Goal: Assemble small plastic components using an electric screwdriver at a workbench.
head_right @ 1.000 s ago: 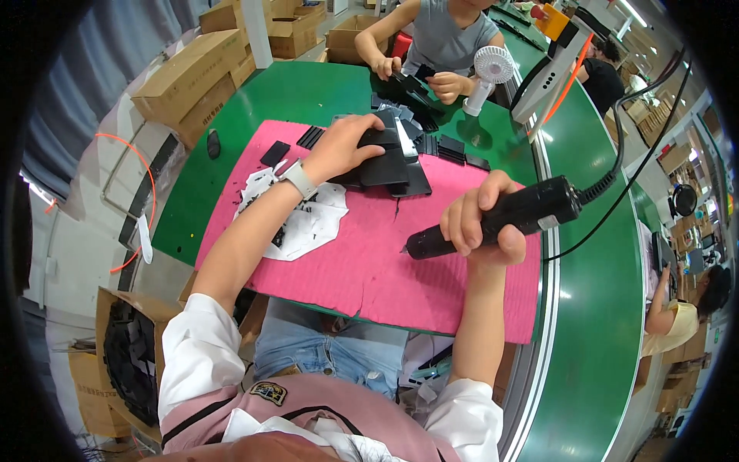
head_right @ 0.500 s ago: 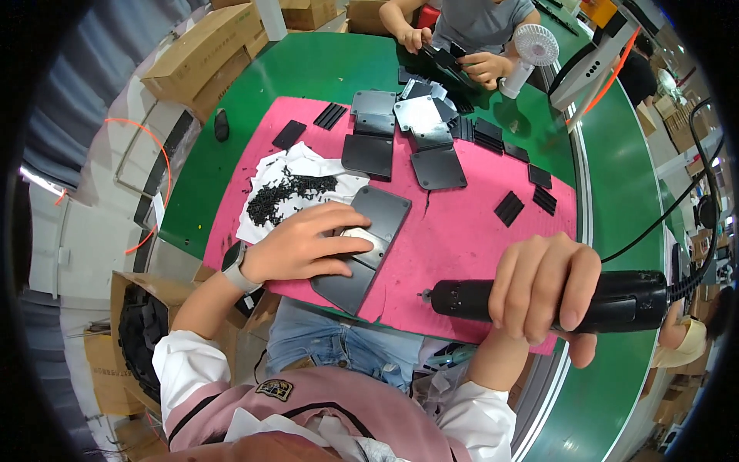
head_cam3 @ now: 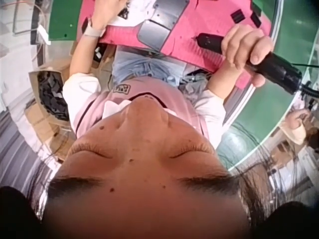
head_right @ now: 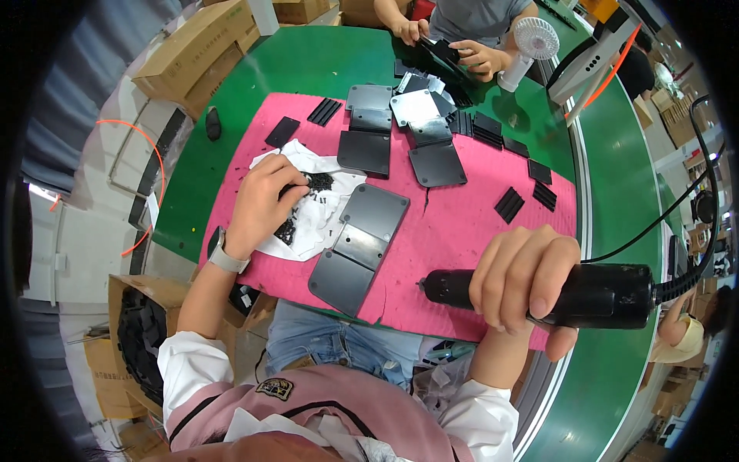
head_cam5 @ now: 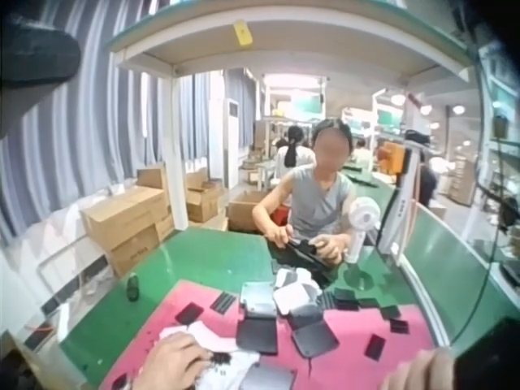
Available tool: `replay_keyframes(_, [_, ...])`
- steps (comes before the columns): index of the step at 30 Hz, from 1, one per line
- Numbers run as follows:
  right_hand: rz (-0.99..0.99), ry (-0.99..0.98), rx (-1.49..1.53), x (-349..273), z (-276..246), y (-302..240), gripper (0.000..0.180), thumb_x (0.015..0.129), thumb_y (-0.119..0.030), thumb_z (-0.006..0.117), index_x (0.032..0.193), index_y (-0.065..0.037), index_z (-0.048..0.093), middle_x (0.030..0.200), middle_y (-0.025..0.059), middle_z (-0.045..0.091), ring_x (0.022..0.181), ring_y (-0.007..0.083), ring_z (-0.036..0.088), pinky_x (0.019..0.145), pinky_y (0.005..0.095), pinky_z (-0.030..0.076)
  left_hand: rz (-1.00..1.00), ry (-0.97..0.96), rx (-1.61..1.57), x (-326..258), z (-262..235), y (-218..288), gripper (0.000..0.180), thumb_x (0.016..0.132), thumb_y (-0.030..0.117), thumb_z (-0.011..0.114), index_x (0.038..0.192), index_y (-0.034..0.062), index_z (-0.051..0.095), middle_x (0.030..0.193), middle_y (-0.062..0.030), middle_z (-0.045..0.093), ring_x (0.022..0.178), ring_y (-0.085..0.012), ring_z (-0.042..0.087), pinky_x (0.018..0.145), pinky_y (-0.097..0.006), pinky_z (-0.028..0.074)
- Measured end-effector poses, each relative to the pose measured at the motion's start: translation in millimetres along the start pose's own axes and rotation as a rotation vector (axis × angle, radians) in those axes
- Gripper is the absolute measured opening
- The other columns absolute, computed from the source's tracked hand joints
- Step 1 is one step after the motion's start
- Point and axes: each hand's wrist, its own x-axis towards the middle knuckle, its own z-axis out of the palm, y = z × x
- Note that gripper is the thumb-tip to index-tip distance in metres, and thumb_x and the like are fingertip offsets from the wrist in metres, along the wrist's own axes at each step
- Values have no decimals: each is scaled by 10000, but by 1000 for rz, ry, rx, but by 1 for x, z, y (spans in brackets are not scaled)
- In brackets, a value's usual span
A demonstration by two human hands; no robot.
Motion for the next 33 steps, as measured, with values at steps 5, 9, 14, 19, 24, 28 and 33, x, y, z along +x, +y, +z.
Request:
replay_keyframes(5, [8,3,-5,0,-1,1,414,717,-191,802,976,-17,529,608,88,599,445,215,572,446,314,460,-24,137,-75,-1,0,2,111,698,52,703,754,13,616,760,-80,551,729,-266,556,657,-367,435])
replay_keyframes(9, [25,4,-8,1,-2,2,427,709,-200,806,986,-22,535,610,86,601,445,215,571,448,311,462,-33,152,-65,-2,-3,1,72,737,45,679,770,13,623,720,-86,569,681,-266,562,636,-360,437])
replay_keyframes(14, [4,47,-27,1,-3,6,431,716,-234,807,990,-40,537,608,74,604,438,200,566,451,298,459,-94,225,-151,-1,1,7,72,772,57,666,793,2,625,722,-107,597,644,-270,576,587,-342,444])
replay_keyframes(19, [-66,177,-113,8,6,17,439,749,-297,786,996,-66,505,580,36,580,422,158,549,437,271,427,-154,196,-209,1,-1,10,104,777,78,680,794,-5,619,687,-114,596,592,-248,577,545,-329,437])
replay_keyframes(24, [-49,177,-169,10,8,21,448,747,-306,785,995,-75,491,590,34,587,435,158,562,448,273,437,-224,151,-164,-4,-8,4,128,762,91,699,789,-10,625,695,-107,610,589,-215,580,541,-307,440])
replay_keyframes(28, [-30,248,-241,13,13,26,464,747,-330,775,984,-88,458,580,16,576,426,149,549,456,269,440,-271,137,-456,-9,-3,9,115,775,75,689,852,-5,661,732,-88,650,598,-128,601,554,-255,448])
replay_keyframes(33, [-97,419,-390,31,29,37,425,798,-380,691,987,-104,430,561,-32,523,408,100,503,483,247,432,-494,-173,-1157,-8,-3,31,119,834,41,661,927,-32,662,826,-94,677,720,-119,644,655,-223,514])
